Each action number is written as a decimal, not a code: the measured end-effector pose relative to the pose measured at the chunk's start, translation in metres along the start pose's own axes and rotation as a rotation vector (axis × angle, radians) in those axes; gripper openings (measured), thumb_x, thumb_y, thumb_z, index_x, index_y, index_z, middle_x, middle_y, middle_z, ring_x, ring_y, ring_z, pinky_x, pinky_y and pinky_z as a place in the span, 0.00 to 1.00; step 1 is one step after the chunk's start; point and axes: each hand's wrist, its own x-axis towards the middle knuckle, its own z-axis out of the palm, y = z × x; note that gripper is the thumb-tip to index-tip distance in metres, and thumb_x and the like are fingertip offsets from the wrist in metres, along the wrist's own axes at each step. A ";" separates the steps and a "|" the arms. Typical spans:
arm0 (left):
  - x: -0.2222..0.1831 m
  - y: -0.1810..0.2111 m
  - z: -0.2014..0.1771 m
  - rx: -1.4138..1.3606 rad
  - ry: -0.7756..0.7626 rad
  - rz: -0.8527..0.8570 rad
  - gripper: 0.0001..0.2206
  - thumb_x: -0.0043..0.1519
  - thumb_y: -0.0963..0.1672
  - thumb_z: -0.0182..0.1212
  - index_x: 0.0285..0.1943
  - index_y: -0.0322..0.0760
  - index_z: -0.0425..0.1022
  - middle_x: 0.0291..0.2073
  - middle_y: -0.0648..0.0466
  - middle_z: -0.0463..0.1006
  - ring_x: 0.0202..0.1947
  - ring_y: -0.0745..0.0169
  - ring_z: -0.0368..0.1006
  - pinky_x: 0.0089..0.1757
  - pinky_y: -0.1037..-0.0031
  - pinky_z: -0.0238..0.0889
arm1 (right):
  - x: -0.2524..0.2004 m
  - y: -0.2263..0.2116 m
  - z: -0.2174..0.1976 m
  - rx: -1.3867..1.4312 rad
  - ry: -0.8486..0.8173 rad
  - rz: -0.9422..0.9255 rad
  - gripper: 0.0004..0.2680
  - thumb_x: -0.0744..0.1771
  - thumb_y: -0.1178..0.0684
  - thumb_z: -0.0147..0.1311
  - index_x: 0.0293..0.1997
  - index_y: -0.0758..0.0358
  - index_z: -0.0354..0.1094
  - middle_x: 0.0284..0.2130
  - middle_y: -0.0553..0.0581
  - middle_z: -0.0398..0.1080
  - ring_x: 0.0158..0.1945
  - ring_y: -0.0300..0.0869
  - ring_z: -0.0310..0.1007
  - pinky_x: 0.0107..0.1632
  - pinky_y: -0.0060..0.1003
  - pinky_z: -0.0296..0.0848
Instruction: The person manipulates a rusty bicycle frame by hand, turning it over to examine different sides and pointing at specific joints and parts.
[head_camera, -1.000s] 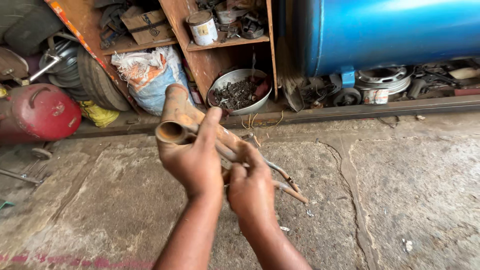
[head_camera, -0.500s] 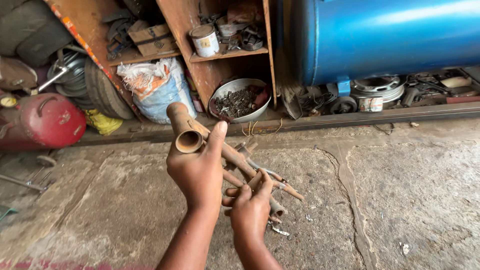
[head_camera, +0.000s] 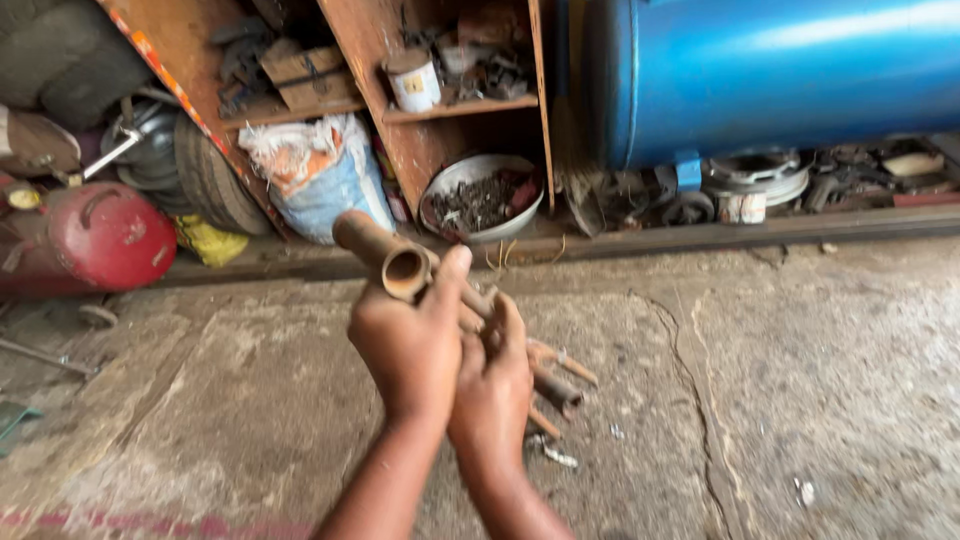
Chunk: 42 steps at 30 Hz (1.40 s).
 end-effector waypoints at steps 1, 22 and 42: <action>-0.001 0.001 -0.003 0.020 -0.030 -0.014 0.13 0.57 0.46 0.74 0.30 0.31 0.78 0.24 0.53 0.83 0.24 0.65 0.79 0.31 0.71 0.70 | -0.003 0.001 -0.002 -0.103 -0.019 -0.128 0.20 0.69 0.61 0.52 0.71 0.68 0.56 0.51 0.70 0.74 0.47 0.48 0.76 0.45 0.40 0.74; 0.002 0.001 -0.019 -0.063 -0.145 -0.171 0.13 0.63 0.47 0.64 0.34 0.30 0.78 0.21 0.53 0.82 0.20 0.63 0.80 0.26 0.71 0.69 | 0.015 -0.036 -0.032 0.328 -0.400 0.572 0.24 0.72 0.57 0.48 0.81 0.44 0.48 0.30 0.60 0.72 0.24 0.39 0.62 0.25 0.36 0.63; -0.085 0.049 -0.090 -0.175 -0.296 -0.409 0.16 0.49 0.45 0.72 0.43 0.32 0.78 0.32 0.49 0.86 0.32 0.62 0.83 0.36 0.70 0.76 | 0.071 -0.261 -0.199 -0.180 -0.627 0.085 0.06 0.71 0.53 0.46 0.43 0.63 0.68 0.30 0.55 0.77 0.29 0.38 0.72 0.35 0.36 0.74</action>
